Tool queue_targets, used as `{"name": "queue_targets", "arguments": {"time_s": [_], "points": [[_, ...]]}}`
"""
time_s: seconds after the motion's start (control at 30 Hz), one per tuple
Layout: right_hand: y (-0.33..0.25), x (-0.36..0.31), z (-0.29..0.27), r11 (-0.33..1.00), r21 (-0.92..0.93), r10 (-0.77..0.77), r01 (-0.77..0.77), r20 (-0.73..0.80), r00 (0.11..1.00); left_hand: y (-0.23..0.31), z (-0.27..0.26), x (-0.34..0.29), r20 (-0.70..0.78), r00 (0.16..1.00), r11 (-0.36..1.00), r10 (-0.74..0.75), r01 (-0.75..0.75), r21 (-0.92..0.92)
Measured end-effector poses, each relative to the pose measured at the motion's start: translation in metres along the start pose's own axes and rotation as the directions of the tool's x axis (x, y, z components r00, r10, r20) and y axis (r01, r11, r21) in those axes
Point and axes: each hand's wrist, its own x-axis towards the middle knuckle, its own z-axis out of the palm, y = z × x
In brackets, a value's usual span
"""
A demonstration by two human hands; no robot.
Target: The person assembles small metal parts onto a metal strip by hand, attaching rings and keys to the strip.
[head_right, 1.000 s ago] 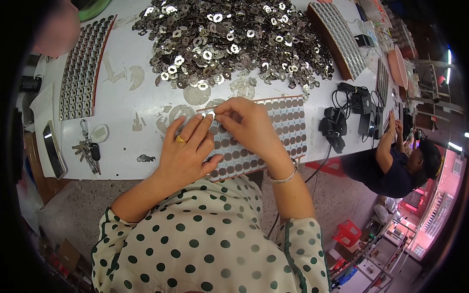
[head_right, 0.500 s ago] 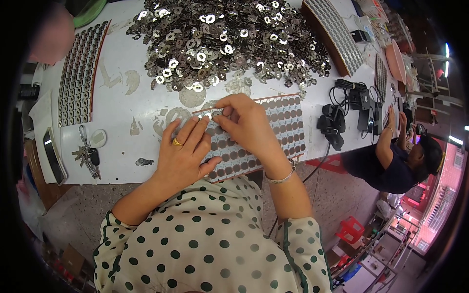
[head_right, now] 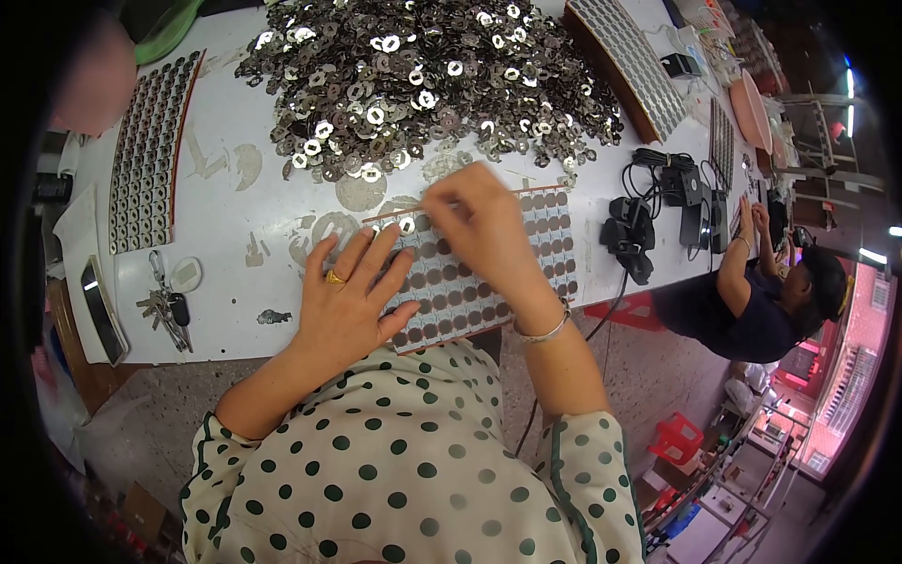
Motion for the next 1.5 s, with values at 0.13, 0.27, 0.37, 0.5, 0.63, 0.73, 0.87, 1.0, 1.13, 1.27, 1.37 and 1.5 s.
{"name": "queue_targets", "arguments": {"time_s": [0.13,0.27,0.37,0.5,0.63,0.73,0.87,1.0,1.13,1.27,1.37,1.5], "points": [[0.008,0.013,-0.010,0.965,-0.208,0.081,-0.159,-0.342,0.936,0.001,-0.001,0.003,0.025,0.999,1.000,0.023,-0.023,0.014],[0.023,0.015,-0.007,0.985,-0.133,0.061,-0.107,-0.311,0.948,0.002,0.000,0.002,0.038,0.999,0.999,0.023,-0.024,0.035],[0.019,0.011,-0.003,0.969,0.236,0.133,-0.069,-0.268,0.954,0.005,0.000,0.006,0.048,0.998,0.998,0.034,-0.037,0.060],[0.011,0.004,-0.003,0.832,0.554,0.150,-0.039,-0.157,0.976,0.007,0.004,0.010,0.006,0.998,0.997,0.059,-0.059,0.047],[-0.005,-0.001,-0.005,0.905,0.422,0.085,-0.046,-0.075,0.994,0.005,0.006,0.009,0.021,0.998,0.998,0.054,-0.055,0.031],[-0.013,-0.002,-0.006,0.995,0.098,0.003,-0.001,-0.020,1.000,0.004,0.007,0.008,0.010,0.999,0.998,0.049,-0.050,0.027],[-0.020,-0.003,-0.004,0.983,0.074,0.166,-0.167,0.022,0.986,0.003,0.007,0.007,0.014,0.999,0.999,0.045,-0.045,0.015],[-0.007,-0.003,-0.009,0.992,0.055,0.109,-0.113,0.071,0.991,0.006,0.007,0.008,0.021,0.998,0.997,0.055,-0.056,0.051],[-0.005,-0.004,-0.007,0.995,0.051,0.078,-0.081,0.064,0.995,0.006,0.007,0.009,0.027,0.998,0.997,0.058,-0.060,0.054],[-0.007,-0.004,-0.004,0.999,-0.004,0.033,-0.032,0.103,0.994,0.005,0.007,0.008,0.025,0.998,0.998,0.054,-0.055,0.037],[-0.015,-0.004,0.000,0.992,0.041,0.113,-0.116,0.074,0.991,0.004,0.008,0.007,0.025,0.999,0.998,0.047,-0.048,0.036],[-0.009,-0.013,0.002,0.988,0.002,0.156,-0.156,-0.042,0.987,0.006,0.007,0.008,0.032,0.998,0.997,0.054,-0.056,0.047]]}}
